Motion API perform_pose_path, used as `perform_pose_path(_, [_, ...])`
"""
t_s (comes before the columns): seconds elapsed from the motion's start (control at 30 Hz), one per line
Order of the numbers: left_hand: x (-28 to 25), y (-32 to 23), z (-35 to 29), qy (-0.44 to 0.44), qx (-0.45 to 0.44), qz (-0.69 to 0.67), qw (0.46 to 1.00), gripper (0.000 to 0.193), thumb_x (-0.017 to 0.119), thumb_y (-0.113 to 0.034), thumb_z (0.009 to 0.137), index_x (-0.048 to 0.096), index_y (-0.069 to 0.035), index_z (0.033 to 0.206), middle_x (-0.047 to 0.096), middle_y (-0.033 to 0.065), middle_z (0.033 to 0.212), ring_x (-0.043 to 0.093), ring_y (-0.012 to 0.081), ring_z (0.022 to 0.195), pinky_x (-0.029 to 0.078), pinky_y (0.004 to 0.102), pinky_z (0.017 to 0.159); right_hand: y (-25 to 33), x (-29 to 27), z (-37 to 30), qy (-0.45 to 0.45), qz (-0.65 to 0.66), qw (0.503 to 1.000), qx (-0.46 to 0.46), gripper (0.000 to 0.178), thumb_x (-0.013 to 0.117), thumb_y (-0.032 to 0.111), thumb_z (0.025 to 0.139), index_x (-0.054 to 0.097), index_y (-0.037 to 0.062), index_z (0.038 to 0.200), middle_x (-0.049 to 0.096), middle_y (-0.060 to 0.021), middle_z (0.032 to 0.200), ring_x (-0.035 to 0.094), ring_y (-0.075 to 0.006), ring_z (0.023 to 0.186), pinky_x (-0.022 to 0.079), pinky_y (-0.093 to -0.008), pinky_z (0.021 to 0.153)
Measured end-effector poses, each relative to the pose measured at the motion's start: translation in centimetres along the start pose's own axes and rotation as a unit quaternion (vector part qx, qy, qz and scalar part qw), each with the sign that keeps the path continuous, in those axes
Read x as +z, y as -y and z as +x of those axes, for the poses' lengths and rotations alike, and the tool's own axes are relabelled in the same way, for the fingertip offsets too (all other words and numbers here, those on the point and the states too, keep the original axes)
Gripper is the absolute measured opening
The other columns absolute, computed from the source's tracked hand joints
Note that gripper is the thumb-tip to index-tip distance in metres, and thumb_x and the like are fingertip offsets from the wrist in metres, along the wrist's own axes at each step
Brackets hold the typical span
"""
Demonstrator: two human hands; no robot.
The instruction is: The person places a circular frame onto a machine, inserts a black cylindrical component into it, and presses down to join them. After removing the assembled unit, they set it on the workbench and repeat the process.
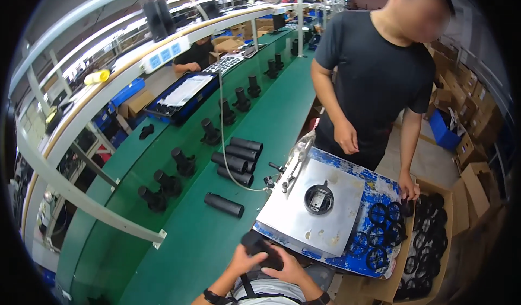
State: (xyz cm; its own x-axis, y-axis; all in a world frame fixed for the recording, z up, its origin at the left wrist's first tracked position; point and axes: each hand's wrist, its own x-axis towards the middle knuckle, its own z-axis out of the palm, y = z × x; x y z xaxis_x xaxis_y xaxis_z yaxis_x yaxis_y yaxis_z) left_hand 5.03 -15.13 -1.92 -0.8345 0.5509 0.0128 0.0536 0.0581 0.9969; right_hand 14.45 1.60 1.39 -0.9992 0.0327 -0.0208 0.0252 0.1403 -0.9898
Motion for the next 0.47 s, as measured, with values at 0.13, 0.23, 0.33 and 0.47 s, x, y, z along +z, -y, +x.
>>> perform_pose_path(0.13, [1.8, -4.3, 1.3, 0.109, 0.191, 0.068, 0.973, 0.07, 0.058, -0.045, 0.088, 0.042, 0.001, 0.138, 0.042, 0.0223, 0.14, 0.035, 0.0357, 0.135, 0.028, 0.0428, 0.112, 0.0, -1.4, -0.6, 0.015, 0.084, 0.996, 0.039, 0.063, 0.08, 0.022, 0.076, 0.05, -0.004, 0.125, 0.064, -0.0114, 0.109, 0.062, -0.0189, 0.101, 0.049, -0.0351, 0.089])
perform_pose_path(0.23, [1.6, -3.8, 1.5, 0.16, 0.026, -0.066, 0.985, 0.072, 0.063, -0.034, 0.09, 0.029, -0.006, 0.147, 0.043, 0.0144, 0.14, 0.049, 0.0258, 0.124, 0.041, 0.0374, 0.102, 1.4, -2.7, -0.7, -0.082, 0.308, 0.948, -0.029, 0.056, 0.068, 0.034, 0.085, 0.047, -0.0001, 0.124, 0.062, -0.0118, 0.102, 0.063, -0.0244, 0.096, 0.051, -0.0374, 0.087])
perform_pose_path(0.33, [3.8, -1.8, 2.1, 0.179, 0.11, -0.097, 0.973, 0.07, 0.066, -0.015, 0.09, 0.027, -0.001, 0.147, 0.043, 0.0136, 0.141, 0.041, 0.0233, 0.132, 0.033, 0.0373, 0.11, 2.4, -2.2, 2.6, -0.199, 0.221, 0.95, -0.099, 0.062, 0.065, 0.043, 0.089, 0.044, 0.0002, 0.128, 0.06, -0.0134, 0.11, 0.061, -0.0246, 0.102, 0.05, -0.0385, 0.091])
perform_pose_path(0.47, [3.9, -4.3, 1.1, 0.069, 0.049, -0.14, 0.986, 0.064, 0.076, -0.025, 0.083, 0.047, 0.001, 0.134, 0.056, 0.0111, 0.122, 0.052, 0.0204, 0.115, 0.039, 0.0341, 0.101, 3.1, -2.0, 2.8, -0.204, 0.289, 0.932, -0.082, 0.072, 0.049, 0.06, 0.092, 0.042, 0.0008, 0.132, 0.056, -0.0143, 0.12, 0.059, -0.0233, 0.109, 0.048, -0.0401, 0.097])
